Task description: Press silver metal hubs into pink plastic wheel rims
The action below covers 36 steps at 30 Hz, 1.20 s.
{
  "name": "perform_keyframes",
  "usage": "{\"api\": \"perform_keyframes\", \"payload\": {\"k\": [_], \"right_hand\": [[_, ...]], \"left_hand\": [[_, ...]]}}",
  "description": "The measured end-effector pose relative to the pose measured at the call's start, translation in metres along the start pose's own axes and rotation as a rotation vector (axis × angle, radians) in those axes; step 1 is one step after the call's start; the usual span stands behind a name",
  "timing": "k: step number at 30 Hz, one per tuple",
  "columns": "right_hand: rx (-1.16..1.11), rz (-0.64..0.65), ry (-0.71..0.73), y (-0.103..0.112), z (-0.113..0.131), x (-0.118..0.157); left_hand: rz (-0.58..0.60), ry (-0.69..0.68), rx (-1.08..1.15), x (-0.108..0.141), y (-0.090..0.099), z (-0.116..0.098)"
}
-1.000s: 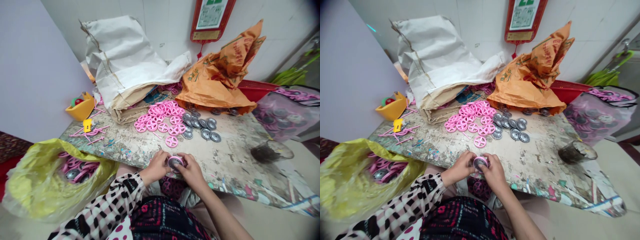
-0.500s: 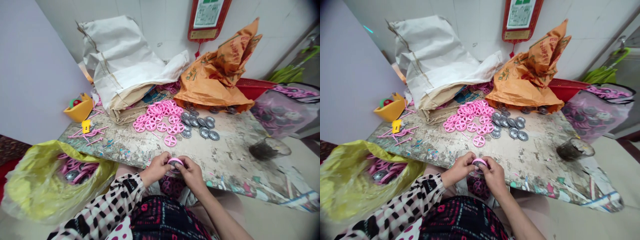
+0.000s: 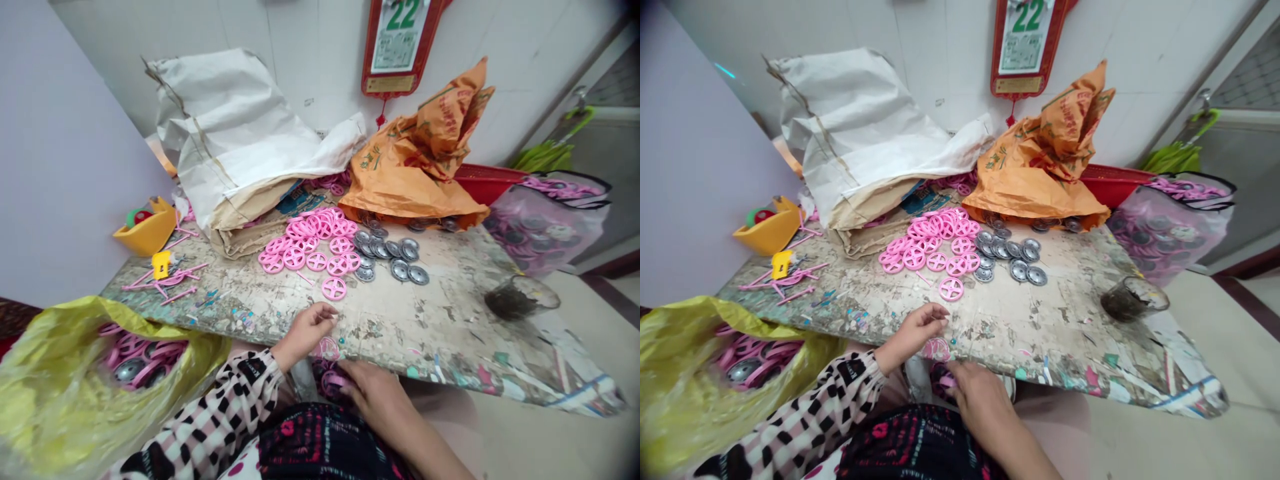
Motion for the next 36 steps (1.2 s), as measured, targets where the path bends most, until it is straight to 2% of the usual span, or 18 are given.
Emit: {"api": "perform_keyframes", "payload": {"k": [4, 7, 10, 12, 14, 17, 19, 21, 23, 25, 26, 29, 31, 32, 34, 36], "right_hand": [[-0.005, -0.111, 0.03, 0.017, -0.007, -0.007], [-0.069, -0.292, -0.038, 0.045, -0.035, -0.03], [-0.054, -0.508, -0.202, 0.083, -0.075, -0.062], [0.073, -0.629, -0.323, 0.108, -0.101, -0.084], [0.251, -0.673, -0.406, 0.128, -0.122, -0.105], [0.318, -0.642, -0.425, 0.144, -0.143, -0.127], [0.323, -0.599, -0.417, 0.148, -0.152, -0.133], [0.34, -0.59, -0.417, 0.149, -0.159, -0.13], [0.33, -0.651, -0.425, 0.148, -0.164, -0.12], [0.193, -0.753, -0.453, 0.144, -0.164, -0.107], [0.052, -0.802, -0.468, 0.141, -0.161, -0.1], [-0.558, -0.826, -0.382, 0.12, -0.131, -0.079], [-0.866, -0.704, -0.206, 0.1, -0.096, -0.068], [-0.91, -0.642, -0.162, 0.089, -0.076, -0.064], [-0.884, -0.619, -0.081, 0.068, -0.04, -0.054], [-0.662, -0.662, -0.018, 0.051, -0.013, -0.046]], "left_hand": [[-0.035, -0.248, -0.656, -0.02, -0.001, -0.003], [0.021, -0.278, -1.022, -0.035, -0.002, -0.009], [0.073, -0.263, -1.217, -0.045, -0.004, -0.009], [0.082, -0.287, -1.291, -0.048, -0.004, -0.008], [0.097, -0.342, -1.299, -0.048, -0.004, -0.005], [0.117, -0.422, -1.102, -0.044, 0.0, -0.005], [0.049, -0.392, -0.835, -0.039, 0.003, -0.006], [-0.059, -0.246, -0.472, -0.034, 0.005, -0.007], [-0.133, -0.04, -0.031, -0.029, 0.004, -0.006], [-0.162, 0.156, 0.408, -0.022, 0.001, -0.006], [-0.167, 0.232, 0.587, -0.019, -0.001, -0.006], [-0.167, 0.375, 0.903, -0.01, -0.009, -0.006], [-0.154, 0.403, 0.983, -0.006, -0.016, -0.007], [-0.14, 0.403, 1.003, -0.003, -0.02, -0.009], [-0.102, 0.38, 1.021, 0.001, -0.027, -0.013], [-0.074, 0.329, 0.994, 0.006, -0.032, -0.02]]}}
Point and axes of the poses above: each hand's wrist, its own x-axis away from the middle knuckle, its own y-axis out of the back of the hand, z = x × y, the point moved 1 cm from there along -x, towards the middle knuckle, and after that the axes turned 9 degrees about -y, right-handed, at the moved point
